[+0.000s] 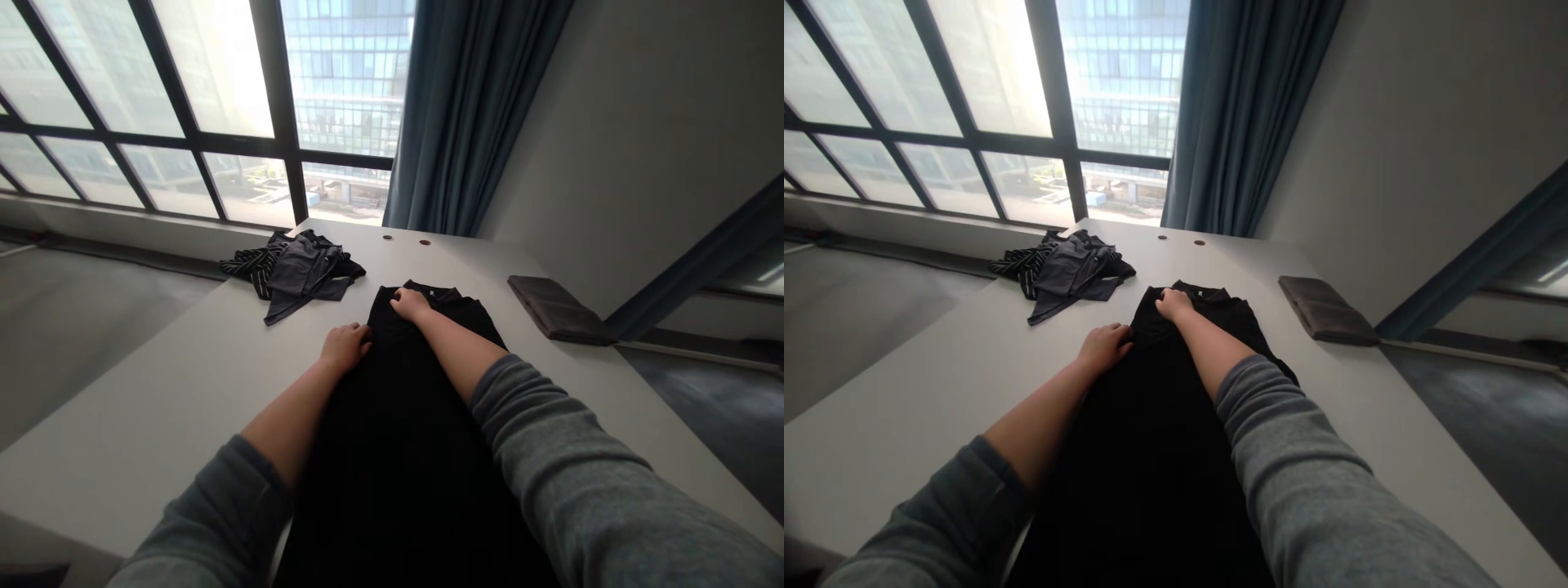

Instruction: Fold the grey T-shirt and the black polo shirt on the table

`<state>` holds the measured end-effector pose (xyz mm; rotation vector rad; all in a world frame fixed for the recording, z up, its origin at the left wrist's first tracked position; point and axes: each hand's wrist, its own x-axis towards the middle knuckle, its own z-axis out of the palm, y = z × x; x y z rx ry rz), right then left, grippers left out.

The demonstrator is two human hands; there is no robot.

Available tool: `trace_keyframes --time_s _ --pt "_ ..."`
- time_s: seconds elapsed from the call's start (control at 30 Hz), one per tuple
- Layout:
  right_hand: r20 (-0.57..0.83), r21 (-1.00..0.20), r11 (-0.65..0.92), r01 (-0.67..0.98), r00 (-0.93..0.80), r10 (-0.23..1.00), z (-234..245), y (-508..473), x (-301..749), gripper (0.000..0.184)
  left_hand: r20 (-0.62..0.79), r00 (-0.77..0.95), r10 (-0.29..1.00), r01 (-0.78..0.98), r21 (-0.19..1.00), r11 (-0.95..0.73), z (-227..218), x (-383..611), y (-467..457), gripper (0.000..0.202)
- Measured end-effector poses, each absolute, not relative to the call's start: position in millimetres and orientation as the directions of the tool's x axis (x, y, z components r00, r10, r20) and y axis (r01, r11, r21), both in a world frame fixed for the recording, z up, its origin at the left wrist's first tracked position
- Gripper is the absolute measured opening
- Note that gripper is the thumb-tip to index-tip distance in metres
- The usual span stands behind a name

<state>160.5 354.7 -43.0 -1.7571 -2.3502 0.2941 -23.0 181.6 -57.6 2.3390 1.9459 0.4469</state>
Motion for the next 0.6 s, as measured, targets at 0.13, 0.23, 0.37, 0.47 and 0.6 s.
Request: trace_keyframes --time_s 0.13,0.23,0.37,0.47,0.6 --pt "-0.036 -0.271 0.186 0.944 -0.203 0.979 -50.9 388.2 137.1 0.046 0.174 0.13 0.976 0.948 0.266 -0.173 -55.9 -25.0 184.8 0.018" --pt "-0.058 -0.281 0.17 0.945 -0.194 0.979 -52.9 405.0 127.4 0.038 0.187 0.055 0.981 0.949 0.297 -0.11 -54.4 -26.7 185.6 0.018" --pt "-0.043 -0.309 0.204 0.929 -0.228 0.973 -52.1 418.3 114.1 0.036 0.215 -0.086 0.973 0.95 0.312 0.015 -53.6 -31.0 187.9 0.017" --pt "-0.017 -0.31 0.229 0.923 -0.246 0.969 -53.1 421.7 102.0 0.035 0.196 -0.184 0.963 0.948 0.294 0.121 -54.9 -34.0 190.3 0.019" --pt "0.01 -0.286 0.222 0.932 -0.229 0.973 -61.4 417.3 89.8 0.035 0.13 -0.208 0.97 0.954 0.248 0.171 -55.5 -34.1 191.4 0.024"
